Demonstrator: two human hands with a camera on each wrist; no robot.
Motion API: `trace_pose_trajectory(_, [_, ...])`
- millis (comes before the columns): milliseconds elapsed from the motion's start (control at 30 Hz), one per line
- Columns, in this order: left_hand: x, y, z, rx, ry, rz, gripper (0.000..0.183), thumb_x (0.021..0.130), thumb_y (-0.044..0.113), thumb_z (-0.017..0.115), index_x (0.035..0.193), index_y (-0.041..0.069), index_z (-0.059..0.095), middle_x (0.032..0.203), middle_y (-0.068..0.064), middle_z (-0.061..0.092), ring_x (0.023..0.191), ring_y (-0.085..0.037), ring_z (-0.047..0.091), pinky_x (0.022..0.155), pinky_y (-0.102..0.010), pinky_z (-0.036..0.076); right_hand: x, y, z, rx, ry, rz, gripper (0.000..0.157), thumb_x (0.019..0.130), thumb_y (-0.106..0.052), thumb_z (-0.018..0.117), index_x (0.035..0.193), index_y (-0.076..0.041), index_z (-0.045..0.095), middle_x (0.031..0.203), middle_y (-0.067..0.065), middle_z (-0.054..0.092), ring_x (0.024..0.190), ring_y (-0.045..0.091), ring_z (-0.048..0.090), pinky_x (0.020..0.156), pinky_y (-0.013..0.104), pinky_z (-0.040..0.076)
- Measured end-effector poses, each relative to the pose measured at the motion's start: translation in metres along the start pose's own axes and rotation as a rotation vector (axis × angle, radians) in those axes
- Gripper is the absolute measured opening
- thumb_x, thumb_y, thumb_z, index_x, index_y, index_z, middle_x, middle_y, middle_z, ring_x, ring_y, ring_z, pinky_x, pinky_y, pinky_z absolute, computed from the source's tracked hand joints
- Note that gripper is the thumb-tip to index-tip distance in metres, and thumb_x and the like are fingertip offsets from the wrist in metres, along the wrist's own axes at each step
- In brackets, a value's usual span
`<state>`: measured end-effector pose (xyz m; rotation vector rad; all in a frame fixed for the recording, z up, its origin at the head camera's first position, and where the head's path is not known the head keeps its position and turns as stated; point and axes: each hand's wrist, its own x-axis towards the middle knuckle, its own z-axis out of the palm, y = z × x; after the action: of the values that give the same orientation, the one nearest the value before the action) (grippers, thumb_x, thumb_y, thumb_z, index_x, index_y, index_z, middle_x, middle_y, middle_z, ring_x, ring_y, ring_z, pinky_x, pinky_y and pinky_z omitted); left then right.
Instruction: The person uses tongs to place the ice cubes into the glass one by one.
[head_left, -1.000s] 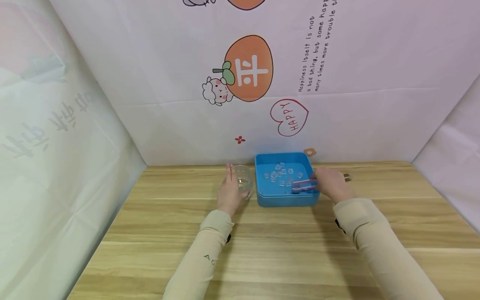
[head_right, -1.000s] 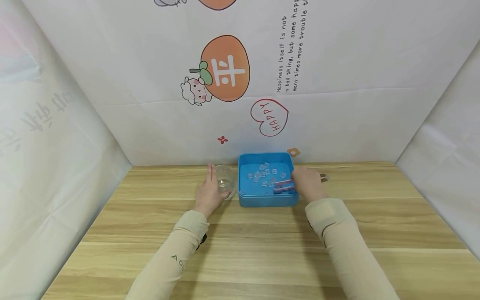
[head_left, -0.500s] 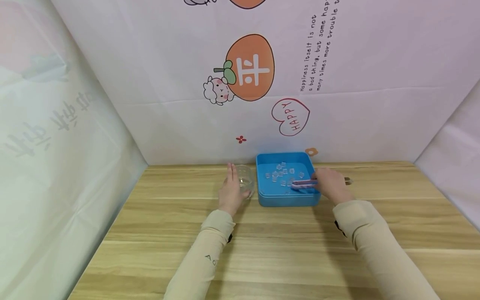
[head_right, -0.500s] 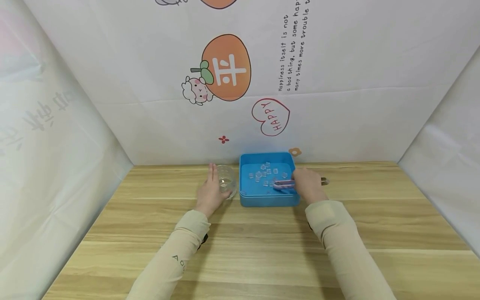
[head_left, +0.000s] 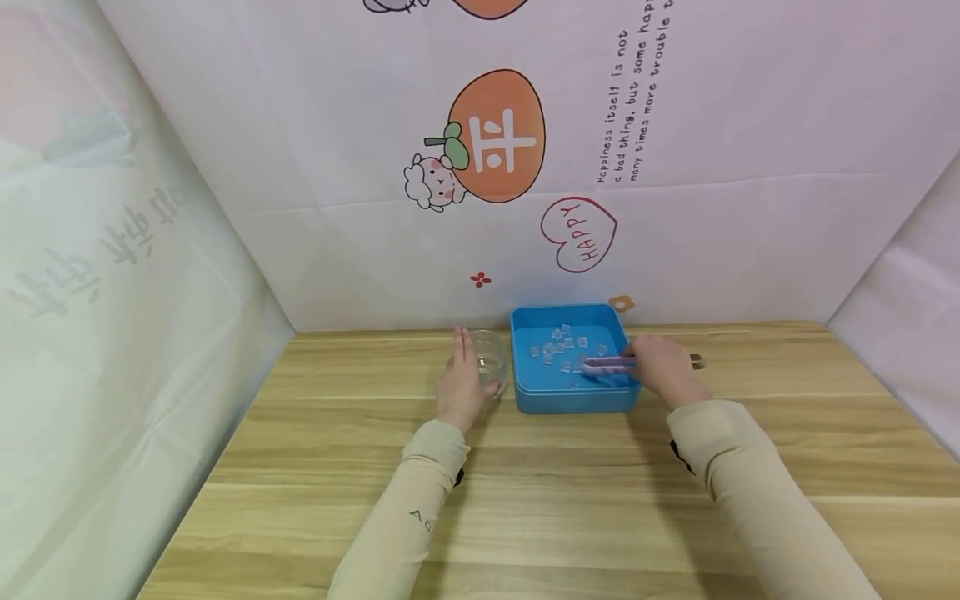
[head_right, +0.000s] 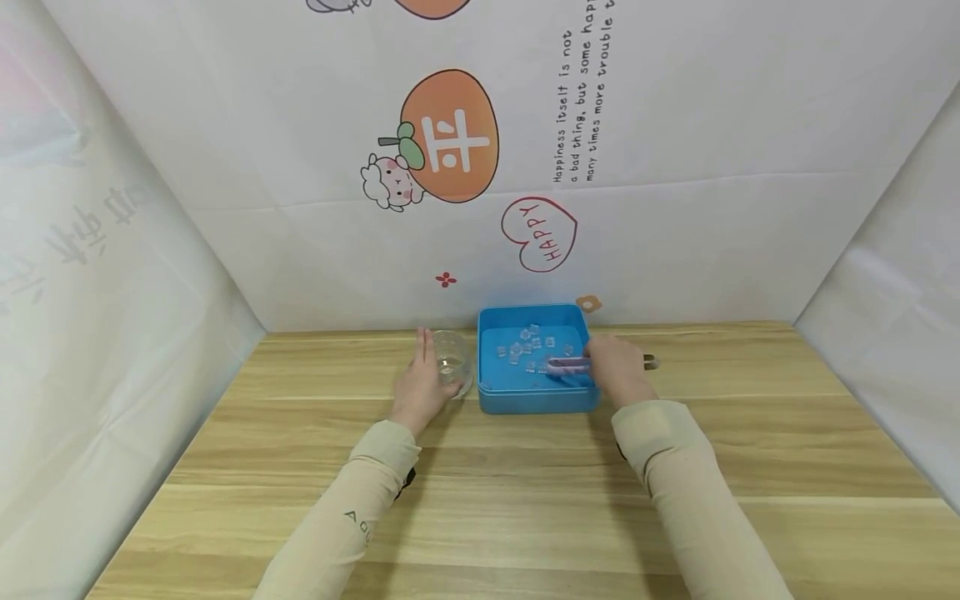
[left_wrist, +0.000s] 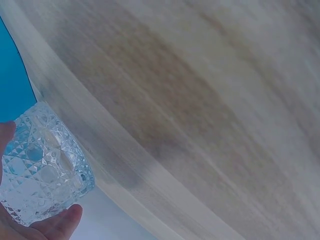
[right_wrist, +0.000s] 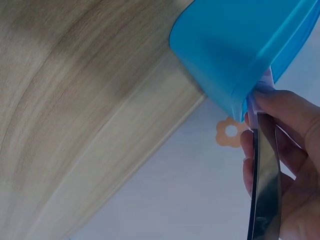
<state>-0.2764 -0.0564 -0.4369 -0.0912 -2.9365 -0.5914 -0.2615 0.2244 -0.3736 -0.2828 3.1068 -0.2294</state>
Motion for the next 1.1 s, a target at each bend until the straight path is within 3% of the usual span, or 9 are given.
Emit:
trace_pose_trajectory(367, [0.0,0.0,0.001,-0.016,0.002,-0.005,0.105,0.079,0.036,0.078,0.154,0.006,0.01,0.163,-0.009,0.01,0.117,-0.031,0.058,0.049,-0.024,0.044,0.0,0.001,-0.006,0.096,0.06,0.077,0.03,0.09,-0.013,0.064,0.115,0.003,0.066,0.108,0.026,0.068,0.089,0.038,0.065,0.062,0.04,0.055])
trace_pose_trajectory(600, [-0.001,0.0,0.0,-0.02,0.014,0.005,0.105,0.078,0.035,0.078,0.154,0.005,0.012,0.162,-0.01,0.012,0.115,-0.031,0.059,0.054,-0.027,0.049,0.0,-0.006,-0.011,0.17,0.108,0.104,0.032,0.092,-0.011,0.061,0.119,0.006,0.063,0.114,0.029,0.065,0.096,0.042,0.064,0.07,0.046,0.057])
trace_pose_trajectory(867, [-0.001,0.002,-0.001,0.05,0.003,0.006,0.106,0.079,0.04,0.076,0.154,0.005,0.009,0.162,-0.009,0.01,0.115,-0.028,0.059,0.05,-0.026,0.046,0.003,-0.027,-0.018,0.179,0.143,0.093,0.032,0.091,-0.013,0.064,0.119,0.002,0.065,0.116,0.025,0.066,0.099,0.038,0.065,0.068,0.04,0.056])
trace_pose_trajectory(1100, [-0.002,0.003,-0.003,0.044,-0.012,-0.003,0.107,0.079,0.039,0.077,0.154,0.006,0.008,0.162,-0.01,0.011,0.112,-0.028,0.059,0.052,-0.025,0.046,0.004,-0.05,-0.017,0.187,0.193,-0.019,0.031,0.088,-0.011,0.067,0.116,0.002,0.067,0.112,0.023,0.067,0.096,0.036,0.066,0.071,0.04,0.056])
